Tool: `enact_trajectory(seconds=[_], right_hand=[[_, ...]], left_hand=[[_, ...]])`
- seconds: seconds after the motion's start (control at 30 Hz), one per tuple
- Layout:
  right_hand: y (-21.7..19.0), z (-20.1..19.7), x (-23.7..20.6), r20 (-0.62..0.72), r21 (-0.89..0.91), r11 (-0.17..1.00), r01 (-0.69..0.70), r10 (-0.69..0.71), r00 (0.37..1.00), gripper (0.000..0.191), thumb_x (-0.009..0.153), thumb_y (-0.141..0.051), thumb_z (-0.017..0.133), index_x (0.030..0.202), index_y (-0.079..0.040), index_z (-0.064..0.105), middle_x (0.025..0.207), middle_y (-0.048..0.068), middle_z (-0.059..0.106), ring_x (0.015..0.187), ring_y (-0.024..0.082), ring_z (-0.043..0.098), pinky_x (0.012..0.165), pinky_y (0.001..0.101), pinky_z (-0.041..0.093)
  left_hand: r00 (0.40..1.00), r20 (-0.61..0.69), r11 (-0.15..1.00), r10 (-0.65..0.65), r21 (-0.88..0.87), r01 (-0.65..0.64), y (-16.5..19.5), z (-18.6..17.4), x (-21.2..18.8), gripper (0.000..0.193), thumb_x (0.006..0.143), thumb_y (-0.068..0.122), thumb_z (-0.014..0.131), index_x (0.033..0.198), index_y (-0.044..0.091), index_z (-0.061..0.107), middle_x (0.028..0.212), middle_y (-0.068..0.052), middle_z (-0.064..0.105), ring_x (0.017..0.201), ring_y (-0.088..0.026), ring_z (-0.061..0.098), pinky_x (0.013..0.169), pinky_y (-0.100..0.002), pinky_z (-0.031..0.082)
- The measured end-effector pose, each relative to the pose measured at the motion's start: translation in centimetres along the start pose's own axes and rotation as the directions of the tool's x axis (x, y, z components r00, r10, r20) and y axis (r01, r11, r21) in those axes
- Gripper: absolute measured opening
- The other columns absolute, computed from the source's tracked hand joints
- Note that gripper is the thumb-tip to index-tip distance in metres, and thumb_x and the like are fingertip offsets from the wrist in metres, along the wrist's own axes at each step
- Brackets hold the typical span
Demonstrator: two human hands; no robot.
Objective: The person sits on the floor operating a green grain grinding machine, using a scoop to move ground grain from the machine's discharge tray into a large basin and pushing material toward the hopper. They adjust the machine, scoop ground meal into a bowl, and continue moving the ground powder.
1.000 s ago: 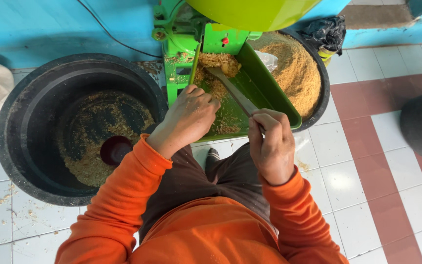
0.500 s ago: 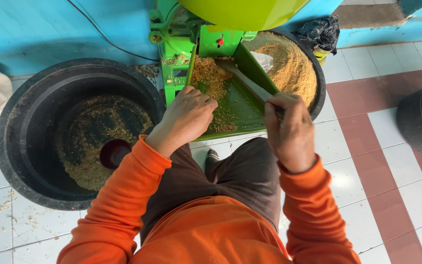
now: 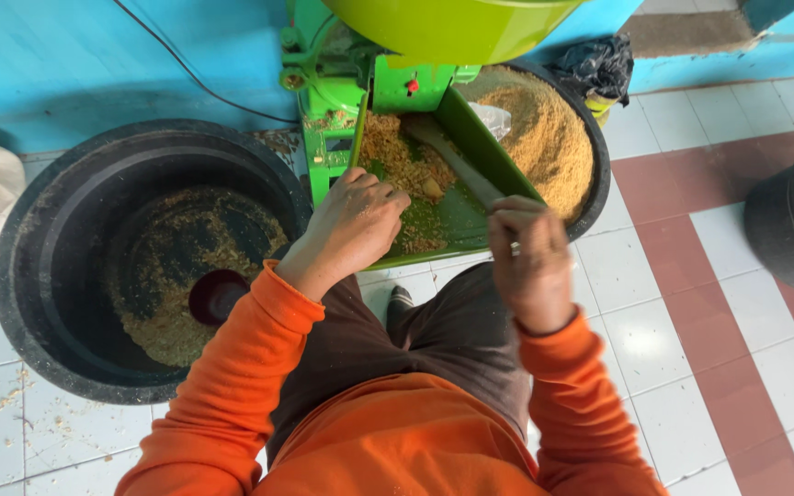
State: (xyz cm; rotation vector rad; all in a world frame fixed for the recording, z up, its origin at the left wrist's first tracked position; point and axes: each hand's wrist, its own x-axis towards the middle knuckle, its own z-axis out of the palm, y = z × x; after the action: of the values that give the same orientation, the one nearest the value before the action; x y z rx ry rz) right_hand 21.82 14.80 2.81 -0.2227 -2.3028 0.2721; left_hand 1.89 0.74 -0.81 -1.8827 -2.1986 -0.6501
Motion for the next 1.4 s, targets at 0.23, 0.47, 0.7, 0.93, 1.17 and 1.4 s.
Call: enact_trajectory(seconds=[0.23, 0.47, 0.7, 0.93, 1.17, 1.4], right_hand=[[-0.4, 2.4, 0.4, -0.004, 0.017, 1.000, 0.009, -0.009, 1.000, 0.016, 0.095, 0.004, 0.074, 0.104, 0.003, 0.061, 0.115, 0.016, 0.070, 0.100, 0.026, 0.072, 0.087, 0.0348, 0.062], [-2.0, -3.3, -0.4, -0.021, 0.100, 0.976, -0.195, 0.198, 0.980, 0.014, 0.102, 0.004, 0.072, 0.106, 0.003, 0.058, 0.115, 0.015, 0.073, 0.096, 0.020, 0.077, 0.080, 0.0290, 0.065], [-4.3, 0.6, 1.5, -0.001, 0.054, 0.998, 0.024, -0.024, 1.000, 0.017, 0.095, 0.007, 0.074, 0.104, 0.004, 0.060, 0.111, 0.017, 0.072, 0.097, 0.027, 0.074, 0.080, 0.0319, 0.063], [-4.5, -0.1, 0.3, -0.009, 0.011, 1.000, -0.014, 0.014, 1.000, 0.017, 0.096, 0.004, 0.074, 0.105, 0.003, 0.060, 0.112, 0.015, 0.071, 0.097, 0.026, 0.073, 0.081, 0.0342, 0.062], [-2.9, -0.7, 0.9, -0.078, -0.034, 0.995, -0.091, 0.088, 0.993, 0.015, 0.097, 0.005, 0.074, 0.106, 0.000, 0.063, 0.115, 0.013, 0.073, 0.094, 0.022, 0.073, 0.079, 0.0320, 0.061], [-5.0, -11.1, 1.2, -0.016, -0.123, 0.971, -0.203, 0.203, 0.979, 0.015, 0.107, 0.003, 0.075, 0.110, 0.000, 0.061, 0.107, 0.013, 0.074, 0.090, 0.018, 0.075, 0.078, 0.0256, 0.061]], left_hand=[[0.999, 0.048, 1.000, -0.008, 0.018, 0.008, 0.1, 0.2, 0.0, 0.007, 0.087, 0.014, 0.068, 0.089, 0.008, 0.071, 0.082, -0.007, 0.071, 0.088, -0.026, 0.067, 0.094, -0.040, 0.044], [1.000, 0.018, 0.999, 0.013, 0.031, -0.014, 0.0, 0.3, 0.0, 0.009, 0.087, 0.014, 0.067, 0.092, 0.007, 0.072, 0.082, -0.008, 0.072, 0.087, -0.026, 0.067, 0.094, -0.041, 0.044], [0.999, 0.020, 0.999, -0.025, -0.020, 0.026, -0.1, 0.6, -0.4, 0.009, 0.088, 0.015, 0.067, 0.091, 0.007, 0.071, 0.085, -0.007, 0.073, 0.091, -0.026, 0.068, 0.094, -0.040, 0.045], [0.999, 0.036, 1.000, 0.004, 0.021, -0.005, -0.4, 1.0, -0.1, 0.009, 0.087, 0.015, 0.068, 0.091, 0.008, 0.072, 0.082, -0.007, 0.073, 0.085, -0.025, 0.069, 0.093, -0.041, 0.045], [0.999, 0.035, 1.000, 0.023, -0.007, -0.023, -0.4, 0.1, 0.2, 0.008, 0.087, 0.015, 0.068, 0.089, 0.008, 0.071, 0.081, -0.008, 0.072, 0.084, -0.026, 0.068, 0.092, -0.041, 0.045], [0.992, 0.124, 1.000, 0.007, 0.026, -0.010, -0.6, 0.9, -0.1, 0.008, 0.090, 0.015, 0.066, 0.090, 0.008, 0.071, 0.086, -0.008, 0.072, 0.089, -0.026, 0.068, 0.095, -0.042, 0.047]])
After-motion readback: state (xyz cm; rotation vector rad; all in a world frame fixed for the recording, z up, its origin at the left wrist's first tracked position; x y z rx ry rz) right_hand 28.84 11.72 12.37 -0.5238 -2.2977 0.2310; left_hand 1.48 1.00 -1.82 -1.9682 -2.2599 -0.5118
